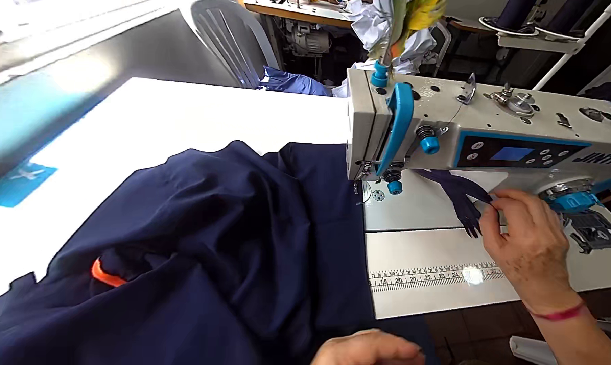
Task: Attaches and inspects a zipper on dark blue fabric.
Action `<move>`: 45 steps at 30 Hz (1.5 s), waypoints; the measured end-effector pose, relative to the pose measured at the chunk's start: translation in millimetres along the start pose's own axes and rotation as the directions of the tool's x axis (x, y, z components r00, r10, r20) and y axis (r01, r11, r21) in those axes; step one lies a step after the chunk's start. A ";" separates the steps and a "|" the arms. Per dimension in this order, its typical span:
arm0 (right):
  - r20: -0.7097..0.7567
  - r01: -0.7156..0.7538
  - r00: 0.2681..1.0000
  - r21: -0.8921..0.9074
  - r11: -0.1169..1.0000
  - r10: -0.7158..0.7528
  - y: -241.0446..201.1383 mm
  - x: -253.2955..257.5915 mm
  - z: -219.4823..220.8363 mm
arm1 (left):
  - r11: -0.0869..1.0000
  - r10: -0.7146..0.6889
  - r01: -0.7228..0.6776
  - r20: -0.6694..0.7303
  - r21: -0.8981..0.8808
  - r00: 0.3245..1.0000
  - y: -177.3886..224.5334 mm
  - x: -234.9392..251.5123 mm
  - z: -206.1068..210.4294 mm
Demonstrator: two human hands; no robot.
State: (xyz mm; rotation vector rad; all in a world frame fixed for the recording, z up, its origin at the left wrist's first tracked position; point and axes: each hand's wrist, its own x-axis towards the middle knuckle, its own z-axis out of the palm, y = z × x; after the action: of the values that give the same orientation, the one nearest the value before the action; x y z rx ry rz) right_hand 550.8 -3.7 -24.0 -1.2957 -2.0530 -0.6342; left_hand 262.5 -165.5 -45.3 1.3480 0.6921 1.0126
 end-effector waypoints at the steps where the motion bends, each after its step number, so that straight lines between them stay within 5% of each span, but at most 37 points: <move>1: 0.028 0.007 1.000 0.051 0.999 -0.008 -22.1 -6.0 -20.3 | 0.989 -0.078 0.081 0.032 -0.124 0.996 -7.9 17.6 18.5; 4: 0.265 -0.126 0.964 0.452 0.883 0.002 -86.0 -39.4 -71.0 | 0.867 -0.164 0.142 -0.003 -0.477 0.987 -24.6 48.3 53.6; 7: 0.474 -0.468 0.875 0.777 0.420 0.098 -108.1 -77.0 -79.3 | 0.813 -0.019 -0.057 -0.124 -0.579 0.992 -36.9 53.6 54.2; 9: 0.615 -0.626 0.779 0.774 0.095 0.118 -112.4 -90.2 -79.1 | 0.838 -0.008 -0.081 -0.161 -0.539 0.987 -36.0 50.1 43.4; 12: 0.741 -0.736 0.672 0.666 -0.118 -0.007 -119.1 -95.6 -77.9 | 0.920 -0.007 -0.093 -0.253 -0.380 0.967 -18.4 45.1 17.7; 17: 0.717 -0.726 0.687 0.672 -0.146 -0.117 -129.4 -100.8 -53.2 | 0.994 0.031 0.013 -0.381 0.113 0.924 38.3 48.1 -49.8; 27: 0.827 -0.769 0.558 0.479 -0.423 -0.078 -170.6 -110.3 -31.3 | 0.907 -0.206 0.322 -0.381 0.272 0.901 43.8 117.5 -120.7; 33: 0.836 -0.745 0.508 0.306 -0.593 -0.206 -161.0 -110.7 -35.1 | 0.993 -0.106 0.089 -0.248 -0.082 0.963 59.5 109.3 -110.9; 38: 0.829 -0.602 0.541 0.262 -0.754 -0.144 -155.4 -105.7 -31.8 | 0.994 0.102 -0.098 -0.110 0.041 0.989 69.0 94.4 -108.6; 42: 0.892 -0.635 0.431 0.410 -0.655 0.141 -157.9 -94.9 -35.9 | 0.960 -0.002 0.008 -0.021 0.281 1.000 76.0 85.3 -128.2; 45: 0.822 -0.674 0.488 0.569 -0.471 0.294 -156.2 -101.9 -39.9 | 0.932 -0.112 0.142 -0.108 0.333 0.988 84.8 82.2 -138.0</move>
State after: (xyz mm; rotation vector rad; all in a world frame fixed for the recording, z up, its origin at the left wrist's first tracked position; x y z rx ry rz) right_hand 451.2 -156.2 -80.4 -1.0483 -0.8606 1.5563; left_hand 160.7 -35.8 30.9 1.5398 1.0442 0.8772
